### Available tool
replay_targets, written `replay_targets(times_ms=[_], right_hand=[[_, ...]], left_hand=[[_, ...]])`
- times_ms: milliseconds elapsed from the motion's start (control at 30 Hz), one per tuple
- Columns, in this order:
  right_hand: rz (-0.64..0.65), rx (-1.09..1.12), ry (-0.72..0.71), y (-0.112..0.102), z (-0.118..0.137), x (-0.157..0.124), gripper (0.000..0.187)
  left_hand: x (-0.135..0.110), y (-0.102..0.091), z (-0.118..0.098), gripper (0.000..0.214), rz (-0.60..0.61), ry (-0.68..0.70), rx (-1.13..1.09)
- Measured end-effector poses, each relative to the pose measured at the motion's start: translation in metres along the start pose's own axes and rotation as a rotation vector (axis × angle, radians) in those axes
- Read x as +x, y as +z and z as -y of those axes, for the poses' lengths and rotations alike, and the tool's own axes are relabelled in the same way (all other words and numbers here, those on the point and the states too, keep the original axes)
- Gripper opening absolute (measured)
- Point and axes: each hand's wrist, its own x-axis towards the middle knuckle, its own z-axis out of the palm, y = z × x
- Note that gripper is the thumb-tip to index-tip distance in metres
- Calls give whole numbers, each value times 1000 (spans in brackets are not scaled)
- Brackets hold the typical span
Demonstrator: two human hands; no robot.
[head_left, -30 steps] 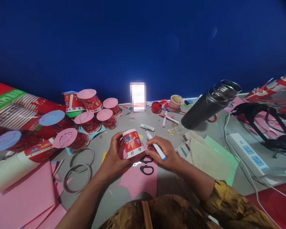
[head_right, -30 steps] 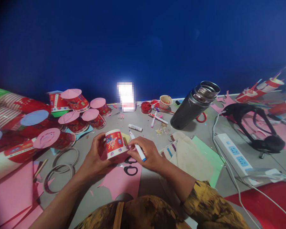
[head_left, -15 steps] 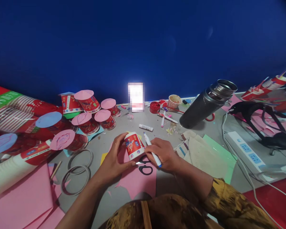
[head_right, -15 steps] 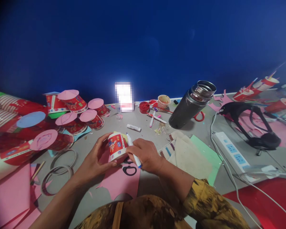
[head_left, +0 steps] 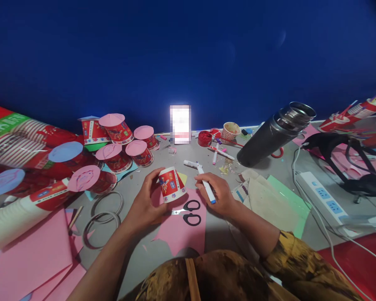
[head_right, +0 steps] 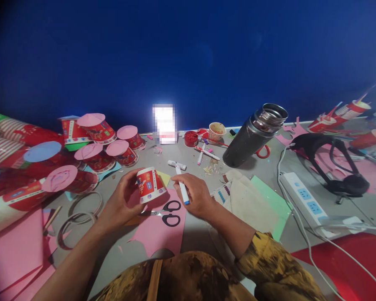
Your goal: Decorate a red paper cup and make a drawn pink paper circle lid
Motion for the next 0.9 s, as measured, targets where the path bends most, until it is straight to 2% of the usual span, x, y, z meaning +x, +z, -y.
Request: replay_targets(times_ms=[133, 267, 433, 567, 733, 900], right_hand=[[69, 50, -48, -2, 3, 0, 22], [27, 104, -85, -4, 3, 2, 22], [48, 41, 17, 0, -4, 0, 22], [177, -81, 36, 3, -7, -4, 30], [455, -207, 1, 3, -4, 0, 50], [608, -412, -75, 5, -3, 4, 40]], left_hand=[[1, 0, -5, 86, 13, -18, -31], [1, 0, -7, 85, 32, -15, -87], [1, -1, 4, 89, 24, -28, -180], [1, -1, 10, 89, 4, -28, -180], [4, -6, 11, 87, -100, -39, -168], [6, -10, 6, 83, -146, -40, -104]])
